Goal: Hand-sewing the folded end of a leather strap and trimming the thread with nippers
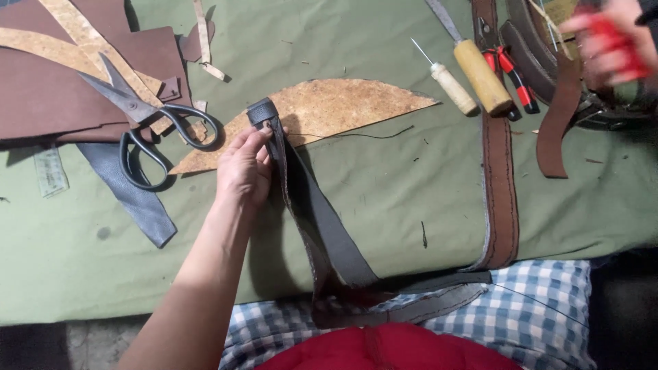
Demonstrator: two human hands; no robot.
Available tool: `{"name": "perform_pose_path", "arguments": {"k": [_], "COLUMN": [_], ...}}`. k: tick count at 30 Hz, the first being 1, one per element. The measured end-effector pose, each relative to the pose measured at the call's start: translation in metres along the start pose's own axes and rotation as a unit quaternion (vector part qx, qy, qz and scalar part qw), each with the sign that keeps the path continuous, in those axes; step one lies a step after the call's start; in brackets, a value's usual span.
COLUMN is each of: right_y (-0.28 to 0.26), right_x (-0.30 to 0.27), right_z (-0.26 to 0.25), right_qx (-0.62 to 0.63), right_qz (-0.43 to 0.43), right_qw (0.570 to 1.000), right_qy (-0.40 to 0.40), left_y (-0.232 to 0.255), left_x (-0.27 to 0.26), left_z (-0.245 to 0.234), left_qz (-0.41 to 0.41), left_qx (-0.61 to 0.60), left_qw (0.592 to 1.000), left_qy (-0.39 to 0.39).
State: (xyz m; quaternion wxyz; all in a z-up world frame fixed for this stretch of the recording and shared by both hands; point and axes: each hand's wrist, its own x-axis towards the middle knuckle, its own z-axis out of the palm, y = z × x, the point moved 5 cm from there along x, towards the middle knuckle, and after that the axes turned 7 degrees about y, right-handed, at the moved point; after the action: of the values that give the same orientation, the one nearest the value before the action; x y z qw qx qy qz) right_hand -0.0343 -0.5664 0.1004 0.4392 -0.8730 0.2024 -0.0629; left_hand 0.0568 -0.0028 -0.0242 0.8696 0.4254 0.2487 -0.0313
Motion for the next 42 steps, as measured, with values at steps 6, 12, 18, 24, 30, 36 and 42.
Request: {"name": "perform_pose_path", "arguments": {"k": [6,12,18,24,30,36,42], "right_y": [-0.177,-0.221,-0.209,-0.189,-0.177,-0.181,-0.185], "right_x": [-0.094,-0.128,-0.123,-0.117,-0.112,-0.110,-0.108], "right_z": [0.192,0.270,0.277,0.286,0.293,0.292,0.291], "right_qx": [-0.048,-0.125,-0.125,-0.105,-0.088,-0.081,-0.086], "right_qz": [-0.001,-0.112,-0.238,-0.202,-0.163,-0.166,-0.168], "right_qw": [0.998,0.982,0.961,0.971,0.980,0.980,0.980], "right_qy": [-0.050,-0.091,-0.072,-0.075,-0.075,-0.068,-0.067], "left_y": [-0.001,-0.007,-0.033,-0.049,-0.043,-0.038,-0.035], "left_x": [0.001,0.002,-0.001,0.018,0.002,-0.002,-0.004], "left_z": [-0.003,0.001,0.018,0.014,0.017,0.020,0.020], "left_qz": [-0.037,-0.048,-0.065,-0.117,-0.102,-0.102,-0.108], "left_qx": [-0.026,-0.040,0.031,0.079,0.120,0.138,0.135], "left_qw": [0.999,0.998,0.997,0.990,0.987,0.984,0.984], "left_qy": [-0.017,-0.018,-0.016,-0.023,-0.032,-0.039,-0.045]}}
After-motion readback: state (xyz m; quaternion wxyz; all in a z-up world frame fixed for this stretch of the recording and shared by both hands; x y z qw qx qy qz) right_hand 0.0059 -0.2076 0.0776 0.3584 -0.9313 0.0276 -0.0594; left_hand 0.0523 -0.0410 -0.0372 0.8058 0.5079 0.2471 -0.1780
